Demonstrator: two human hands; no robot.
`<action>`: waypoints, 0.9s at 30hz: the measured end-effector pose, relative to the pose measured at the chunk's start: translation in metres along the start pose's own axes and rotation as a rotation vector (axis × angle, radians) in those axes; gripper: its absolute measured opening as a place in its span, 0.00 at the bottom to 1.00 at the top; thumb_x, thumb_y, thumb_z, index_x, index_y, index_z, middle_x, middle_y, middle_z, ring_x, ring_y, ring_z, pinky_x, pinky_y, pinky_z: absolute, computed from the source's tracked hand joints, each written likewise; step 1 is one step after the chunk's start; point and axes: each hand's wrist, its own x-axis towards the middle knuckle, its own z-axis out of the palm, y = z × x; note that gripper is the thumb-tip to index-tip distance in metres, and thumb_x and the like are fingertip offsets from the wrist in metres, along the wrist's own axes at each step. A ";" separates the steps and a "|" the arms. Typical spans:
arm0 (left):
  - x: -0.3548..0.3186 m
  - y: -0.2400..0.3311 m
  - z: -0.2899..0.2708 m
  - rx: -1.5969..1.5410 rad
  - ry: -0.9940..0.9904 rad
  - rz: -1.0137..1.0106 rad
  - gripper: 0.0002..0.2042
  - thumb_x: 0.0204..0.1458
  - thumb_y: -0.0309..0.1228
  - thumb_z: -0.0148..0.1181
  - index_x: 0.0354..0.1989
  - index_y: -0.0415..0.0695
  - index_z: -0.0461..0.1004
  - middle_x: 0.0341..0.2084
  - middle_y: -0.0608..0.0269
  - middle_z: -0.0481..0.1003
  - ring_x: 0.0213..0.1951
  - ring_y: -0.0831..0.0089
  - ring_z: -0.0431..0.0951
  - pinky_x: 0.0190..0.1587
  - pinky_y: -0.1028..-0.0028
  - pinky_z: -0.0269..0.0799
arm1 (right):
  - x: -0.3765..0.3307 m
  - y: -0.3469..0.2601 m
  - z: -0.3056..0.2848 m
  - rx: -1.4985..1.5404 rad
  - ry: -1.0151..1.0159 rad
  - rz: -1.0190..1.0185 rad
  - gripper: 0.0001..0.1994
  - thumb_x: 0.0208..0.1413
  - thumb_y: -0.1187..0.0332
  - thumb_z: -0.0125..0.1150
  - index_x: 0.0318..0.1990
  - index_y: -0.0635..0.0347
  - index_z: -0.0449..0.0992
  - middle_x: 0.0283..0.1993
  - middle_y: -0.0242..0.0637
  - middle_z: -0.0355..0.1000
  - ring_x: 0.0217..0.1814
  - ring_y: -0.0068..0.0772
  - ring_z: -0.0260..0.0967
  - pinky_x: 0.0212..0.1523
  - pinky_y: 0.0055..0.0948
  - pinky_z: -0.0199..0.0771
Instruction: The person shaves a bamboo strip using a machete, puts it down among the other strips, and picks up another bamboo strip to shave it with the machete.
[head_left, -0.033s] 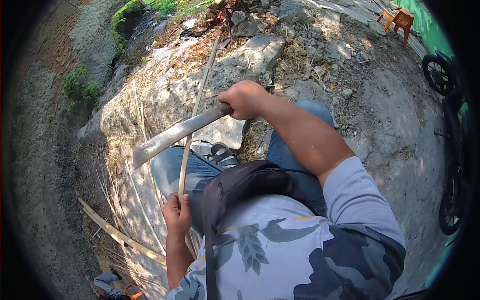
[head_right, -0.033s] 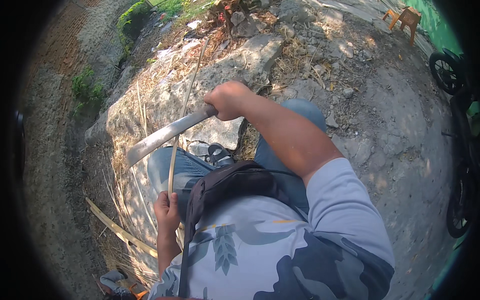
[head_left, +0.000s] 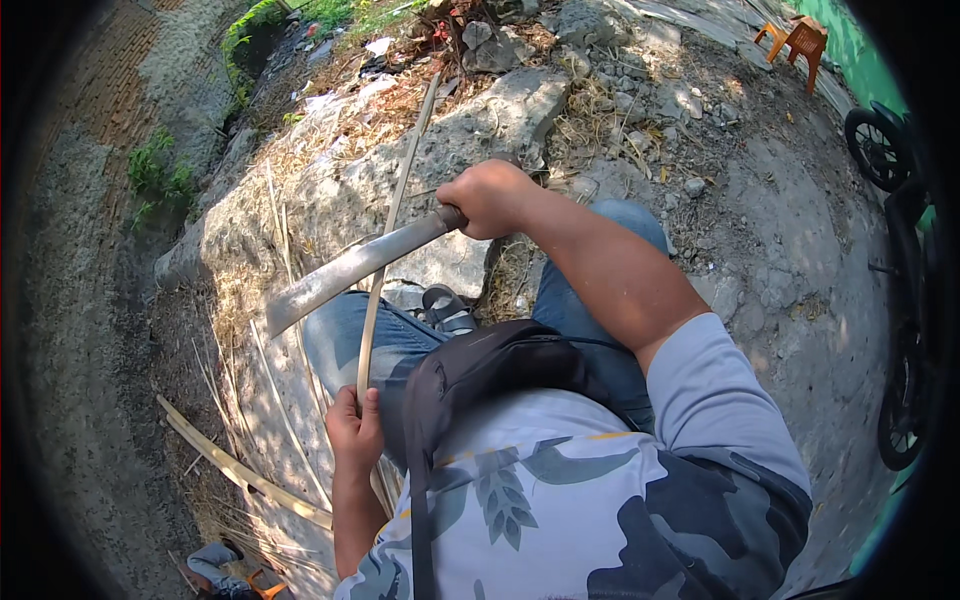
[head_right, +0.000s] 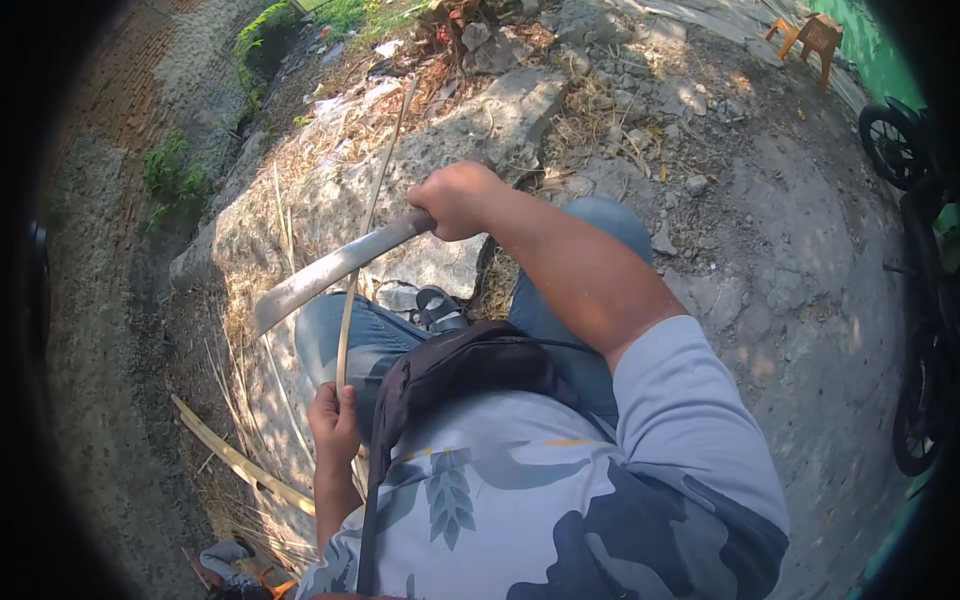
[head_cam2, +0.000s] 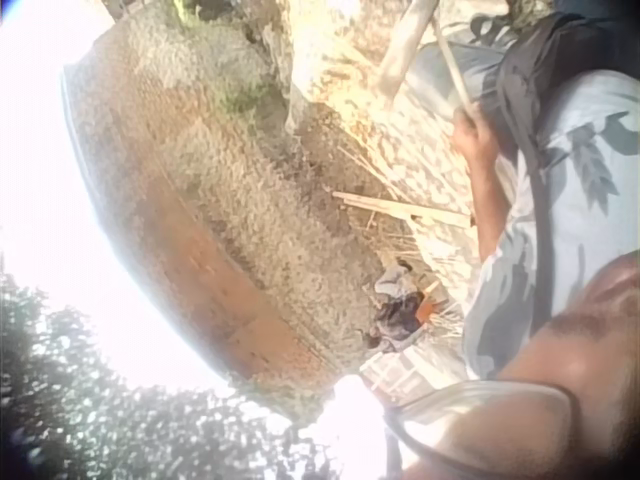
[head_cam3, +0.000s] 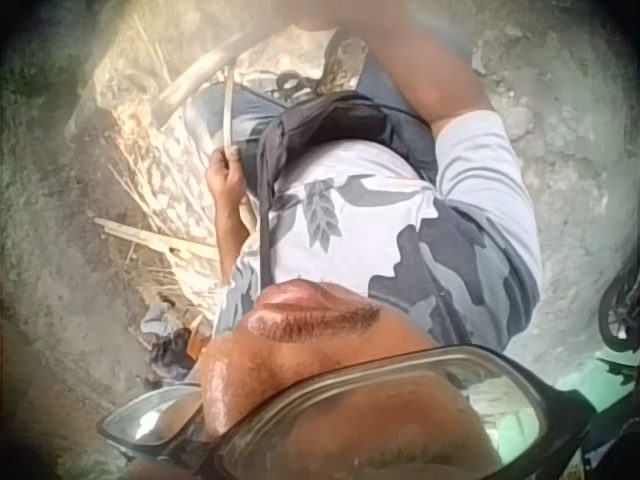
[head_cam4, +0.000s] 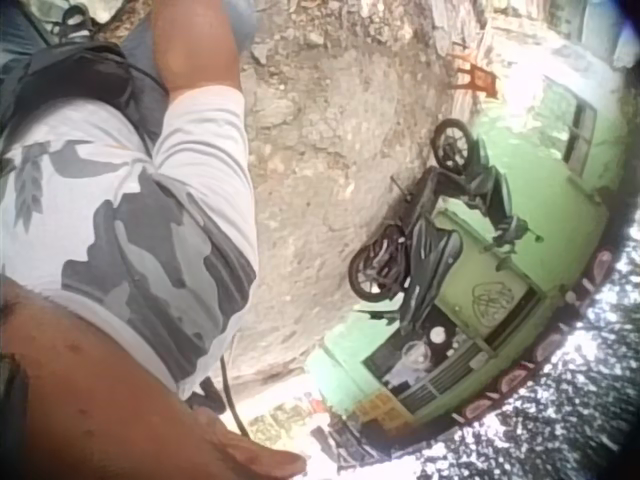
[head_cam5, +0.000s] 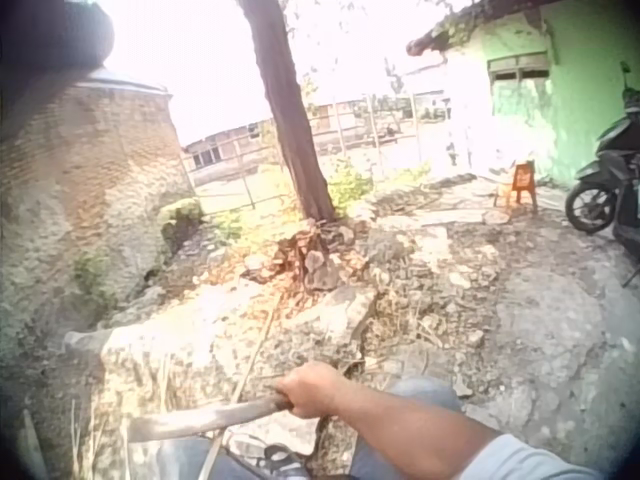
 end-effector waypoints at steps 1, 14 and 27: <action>-0.001 0.001 -0.001 0.025 -0.013 -0.001 0.17 0.65 0.41 0.62 0.36 0.36 0.74 0.18 0.72 0.68 0.22 0.85 0.62 0.25 0.78 0.60 | -0.001 0.001 0.001 0.001 -0.001 0.001 0.08 0.42 0.66 0.65 0.33 0.49 0.77 0.29 0.39 0.78 0.35 0.51 0.78 0.36 0.51 0.76; 0.003 -0.006 0.003 -0.046 0.007 0.014 0.17 0.65 0.41 0.62 0.36 0.36 0.74 0.19 0.73 0.68 0.22 0.86 0.62 0.25 0.79 0.60 | -0.005 0.006 -0.008 0.048 0.079 0.054 0.07 0.43 0.66 0.65 0.32 0.50 0.77 0.28 0.42 0.78 0.34 0.53 0.78 0.36 0.50 0.77; -0.001 -0.012 0.005 -0.059 0.001 0.017 0.17 0.65 0.42 0.62 0.36 0.37 0.73 0.19 0.75 0.67 0.22 0.87 0.61 0.24 0.79 0.57 | 0.001 -0.001 -0.005 0.008 -0.097 0.117 0.08 0.46 0.65 0.63 0.36 0.49 0.78 0.33 0.41 0.79 0.41 0.51 0.79 0.43 0.52 0.77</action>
